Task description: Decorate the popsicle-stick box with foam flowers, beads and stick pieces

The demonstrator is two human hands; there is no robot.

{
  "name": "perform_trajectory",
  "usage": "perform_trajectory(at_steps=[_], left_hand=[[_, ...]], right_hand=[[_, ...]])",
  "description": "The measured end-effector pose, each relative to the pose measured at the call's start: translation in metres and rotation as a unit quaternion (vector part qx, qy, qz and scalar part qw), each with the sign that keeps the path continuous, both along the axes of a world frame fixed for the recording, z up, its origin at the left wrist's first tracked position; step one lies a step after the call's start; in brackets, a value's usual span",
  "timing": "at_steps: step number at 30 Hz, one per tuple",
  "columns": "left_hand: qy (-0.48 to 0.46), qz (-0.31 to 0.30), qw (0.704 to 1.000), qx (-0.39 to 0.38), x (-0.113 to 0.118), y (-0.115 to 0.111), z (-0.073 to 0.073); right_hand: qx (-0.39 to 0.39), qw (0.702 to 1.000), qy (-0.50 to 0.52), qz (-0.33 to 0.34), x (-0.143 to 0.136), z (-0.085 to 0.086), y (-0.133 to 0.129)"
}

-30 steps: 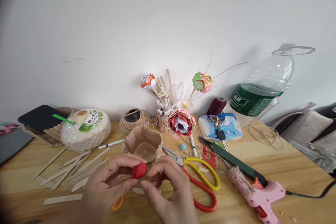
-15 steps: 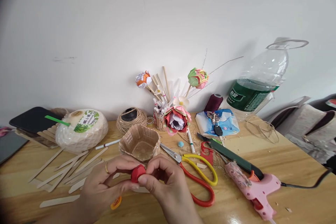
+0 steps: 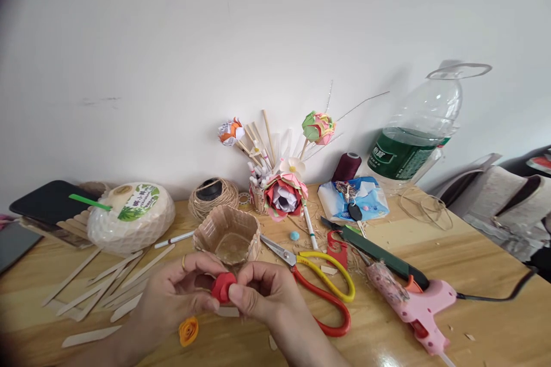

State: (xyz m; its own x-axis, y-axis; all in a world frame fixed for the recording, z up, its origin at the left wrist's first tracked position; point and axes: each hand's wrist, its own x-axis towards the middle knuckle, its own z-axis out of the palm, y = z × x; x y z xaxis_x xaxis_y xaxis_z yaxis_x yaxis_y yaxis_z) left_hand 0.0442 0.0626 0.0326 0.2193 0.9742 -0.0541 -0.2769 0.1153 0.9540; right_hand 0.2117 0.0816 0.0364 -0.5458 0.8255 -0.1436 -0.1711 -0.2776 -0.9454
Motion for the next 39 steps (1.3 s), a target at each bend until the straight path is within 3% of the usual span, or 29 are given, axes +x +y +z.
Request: perform_trajectory(at_steps=[4,6,8,11,20,27,39], left_hand=[[-0.045,-0.009,0.997,-0.058,0.000,0.003,0.001],[-0.048,-0.001,0.996,-0.075,0.000,0.004,0.002],[-0.047,0.003,0.995,-0.084,0.001,0.004,0.003],[-0.047,-0.003,0.995,-0.090,0.001,0.003,0.004],[-0.057,-0.012,0.991,-0.117,0.004,0.002,0.007],[-0.119,-0.056,0.981,-0.144,0.005,-0.001,0.008],[-0.112,-0.104,0.974,-0.168,0.009,-0.006,0.003]], right_hand=[[0.106,0.991,-0.014,-0.084,0.000,-0.004,-0.003],[0.225,0.962,-0.044,-0.145,0.001,-0.001,-0.005],[0.341,0.924,-0.076,-0.159,0.002,0.004,-0.007],[0.417,0.891,-0.099,-0.147,0.003,0.009,-0.007],[0.412,0.889,-0.118,-0.159,0.003,0.008,-0.007],[0.437,0.879,-0.111,-0.156,0.005,0.009,-0.006],[0.394,0.901,-0.094,-0.156,0.004,0.005,-0.006]])
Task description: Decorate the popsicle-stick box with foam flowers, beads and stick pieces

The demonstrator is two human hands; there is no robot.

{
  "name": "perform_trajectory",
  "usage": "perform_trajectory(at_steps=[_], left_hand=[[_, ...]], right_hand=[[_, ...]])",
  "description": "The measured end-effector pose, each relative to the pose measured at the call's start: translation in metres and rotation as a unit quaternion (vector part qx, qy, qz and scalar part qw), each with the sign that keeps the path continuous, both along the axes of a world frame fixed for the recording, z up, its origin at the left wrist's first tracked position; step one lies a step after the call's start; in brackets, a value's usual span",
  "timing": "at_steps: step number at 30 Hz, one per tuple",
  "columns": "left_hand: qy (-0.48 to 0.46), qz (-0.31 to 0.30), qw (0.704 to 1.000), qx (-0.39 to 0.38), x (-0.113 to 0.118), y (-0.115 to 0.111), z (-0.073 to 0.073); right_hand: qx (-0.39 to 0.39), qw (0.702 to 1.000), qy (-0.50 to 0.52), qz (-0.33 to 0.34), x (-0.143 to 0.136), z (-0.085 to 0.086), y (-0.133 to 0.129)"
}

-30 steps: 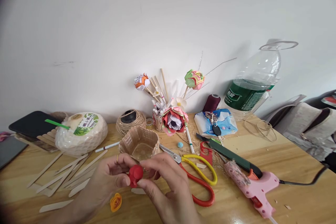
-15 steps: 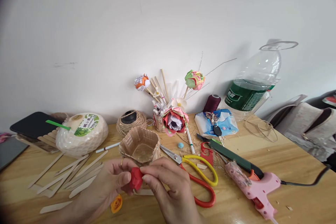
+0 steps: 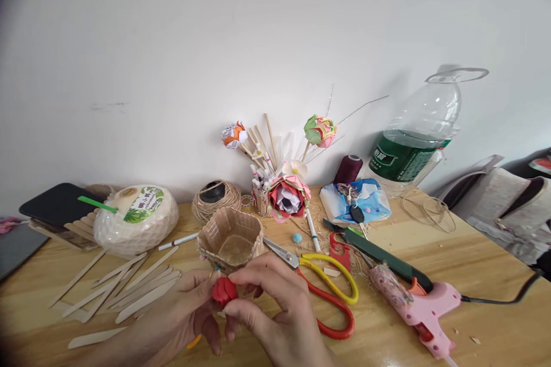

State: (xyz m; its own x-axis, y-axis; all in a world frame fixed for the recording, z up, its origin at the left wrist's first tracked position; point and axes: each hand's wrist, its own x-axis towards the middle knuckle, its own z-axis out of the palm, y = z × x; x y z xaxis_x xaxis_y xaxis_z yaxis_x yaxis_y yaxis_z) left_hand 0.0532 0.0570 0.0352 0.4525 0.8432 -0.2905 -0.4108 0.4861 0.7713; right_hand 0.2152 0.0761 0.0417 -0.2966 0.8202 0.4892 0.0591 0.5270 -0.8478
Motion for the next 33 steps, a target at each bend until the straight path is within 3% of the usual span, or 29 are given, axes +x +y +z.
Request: perform_trajectory(at_steps=[7,11,20,26,33], left_hand=[[0.095,0.100,0.990,0.038,0.000,0.000,0.009],[0.091,0.112,0.989,0.026,0.001,-0.004,0.016],[0.038,0.104,0.994,-0.007,-0.001,-0.004,0.015],[-0.025,0.067,0.997,-0.014,-0.002,-0.002,0.008],[-0.039,0.050,0.998,-0.017,0.000,-0.004,0.009]], right_hand=[[0.010,0.999,-0.021,-0.036,-0.002,0.001,0.001],[0.060,0.996,-0.026,-0.068,-0.002,0.001,-0.001],[0.048,0.999,-0.018,0.001,0.004,0.001,-0.002],[0.045,0.999,-0.017,0.002,0.003,-0.004,-0.002],[0.070,0.997,-0.026,-0.021,0.001,-0.004,-0.002]])
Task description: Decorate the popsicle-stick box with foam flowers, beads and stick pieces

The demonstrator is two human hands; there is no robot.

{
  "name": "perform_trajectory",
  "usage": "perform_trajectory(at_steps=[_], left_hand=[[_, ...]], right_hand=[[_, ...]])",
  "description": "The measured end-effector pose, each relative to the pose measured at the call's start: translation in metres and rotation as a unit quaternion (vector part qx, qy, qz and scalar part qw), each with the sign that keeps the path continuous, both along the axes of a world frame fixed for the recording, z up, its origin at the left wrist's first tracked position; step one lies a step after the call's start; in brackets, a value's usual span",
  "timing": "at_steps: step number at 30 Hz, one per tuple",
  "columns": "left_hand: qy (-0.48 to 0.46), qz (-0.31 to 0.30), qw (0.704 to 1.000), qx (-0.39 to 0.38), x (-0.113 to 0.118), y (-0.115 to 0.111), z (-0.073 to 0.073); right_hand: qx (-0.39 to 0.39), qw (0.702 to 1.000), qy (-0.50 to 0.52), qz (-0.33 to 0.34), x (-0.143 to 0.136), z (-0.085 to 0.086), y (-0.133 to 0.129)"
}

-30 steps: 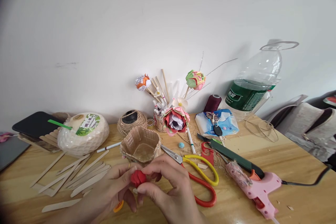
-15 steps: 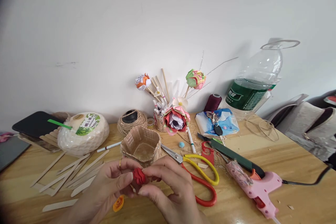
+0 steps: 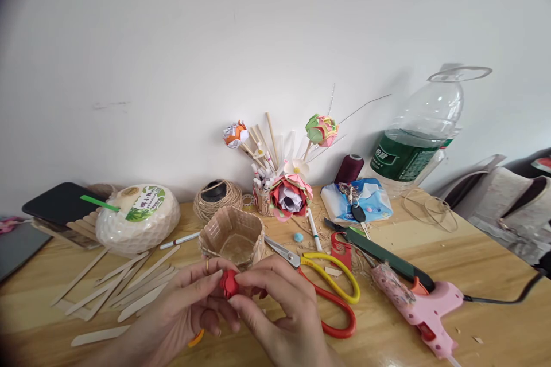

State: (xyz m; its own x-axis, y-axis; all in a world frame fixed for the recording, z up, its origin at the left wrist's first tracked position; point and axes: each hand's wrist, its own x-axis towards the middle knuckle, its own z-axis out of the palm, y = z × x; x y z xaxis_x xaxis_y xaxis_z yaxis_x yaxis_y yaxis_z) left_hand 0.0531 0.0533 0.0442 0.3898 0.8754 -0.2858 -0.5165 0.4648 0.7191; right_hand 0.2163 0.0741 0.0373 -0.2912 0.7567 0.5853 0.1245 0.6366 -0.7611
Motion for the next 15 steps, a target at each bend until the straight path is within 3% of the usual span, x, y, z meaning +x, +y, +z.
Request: perform_trajectory(at_steps=[7,15], left_hand=[[0.021,-0.016,0.999,0.022,-0.0009,0.0011,-0.0014],[-0.027,-0.008,0.999,0.019,-0.0002,0.0030,-0.0029]], right_hand=[[-0.013,1.000,-0.018,-0.005,-0.0020,0.0021,-0.0001],[0.016,1.000,-0.008,0.005,-0.0014,0.0023,0.0001]])
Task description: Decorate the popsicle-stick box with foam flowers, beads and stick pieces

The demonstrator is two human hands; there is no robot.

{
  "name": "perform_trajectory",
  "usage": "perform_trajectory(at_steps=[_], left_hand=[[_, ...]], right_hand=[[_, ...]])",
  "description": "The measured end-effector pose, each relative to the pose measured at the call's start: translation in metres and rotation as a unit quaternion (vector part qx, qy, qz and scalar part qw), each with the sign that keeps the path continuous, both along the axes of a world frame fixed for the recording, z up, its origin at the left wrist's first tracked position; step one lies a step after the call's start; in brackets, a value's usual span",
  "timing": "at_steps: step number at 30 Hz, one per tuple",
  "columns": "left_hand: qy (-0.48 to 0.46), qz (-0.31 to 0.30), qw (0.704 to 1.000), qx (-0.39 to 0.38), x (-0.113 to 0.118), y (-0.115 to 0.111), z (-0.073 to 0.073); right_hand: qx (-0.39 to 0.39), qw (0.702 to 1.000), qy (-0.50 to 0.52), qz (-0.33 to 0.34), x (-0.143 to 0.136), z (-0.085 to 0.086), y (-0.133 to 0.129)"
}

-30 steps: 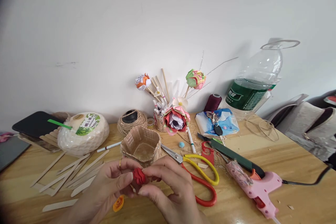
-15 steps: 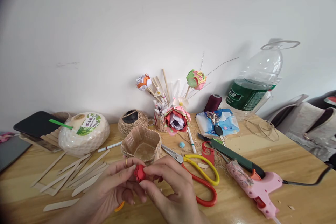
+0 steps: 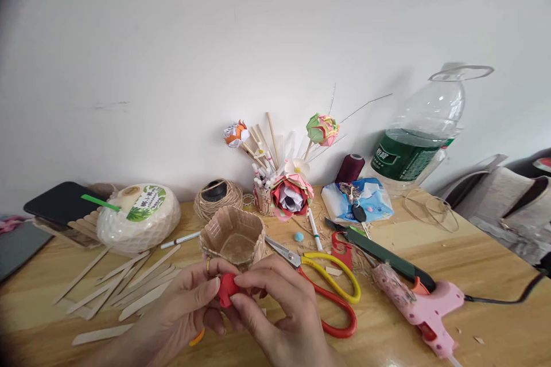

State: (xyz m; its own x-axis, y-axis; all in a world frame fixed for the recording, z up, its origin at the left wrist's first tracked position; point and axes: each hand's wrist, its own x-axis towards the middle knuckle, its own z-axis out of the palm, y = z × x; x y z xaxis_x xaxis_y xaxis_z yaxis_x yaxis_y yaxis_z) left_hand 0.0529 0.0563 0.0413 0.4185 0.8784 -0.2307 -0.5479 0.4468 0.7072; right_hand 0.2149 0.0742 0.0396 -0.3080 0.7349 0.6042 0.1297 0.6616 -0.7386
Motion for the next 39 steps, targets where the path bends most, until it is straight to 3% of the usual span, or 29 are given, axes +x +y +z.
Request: perform_trajectory(at_steps=[12,26,39], left_hand=[[-0.019,0.010,1.000,-0.020,0.0014,0.0019,-0.0044],[-0.004,-0.009,1.000,-0.023,0.0026,0.0015,-0.0042],[-0.008,0.013,1.000,0.002,0.0004,-0.0004,-0.0054]], right_hand=[[0.128,0.990,-0.046,-0.033,0.0006,0.0032,-0.0011],[0.120,0.991,-0.058,-0.009,0.0020,0.0024,-0.0026],[0.110,0.992,-0.049,-0.028,0.0016,0.0040,-0.0015]])
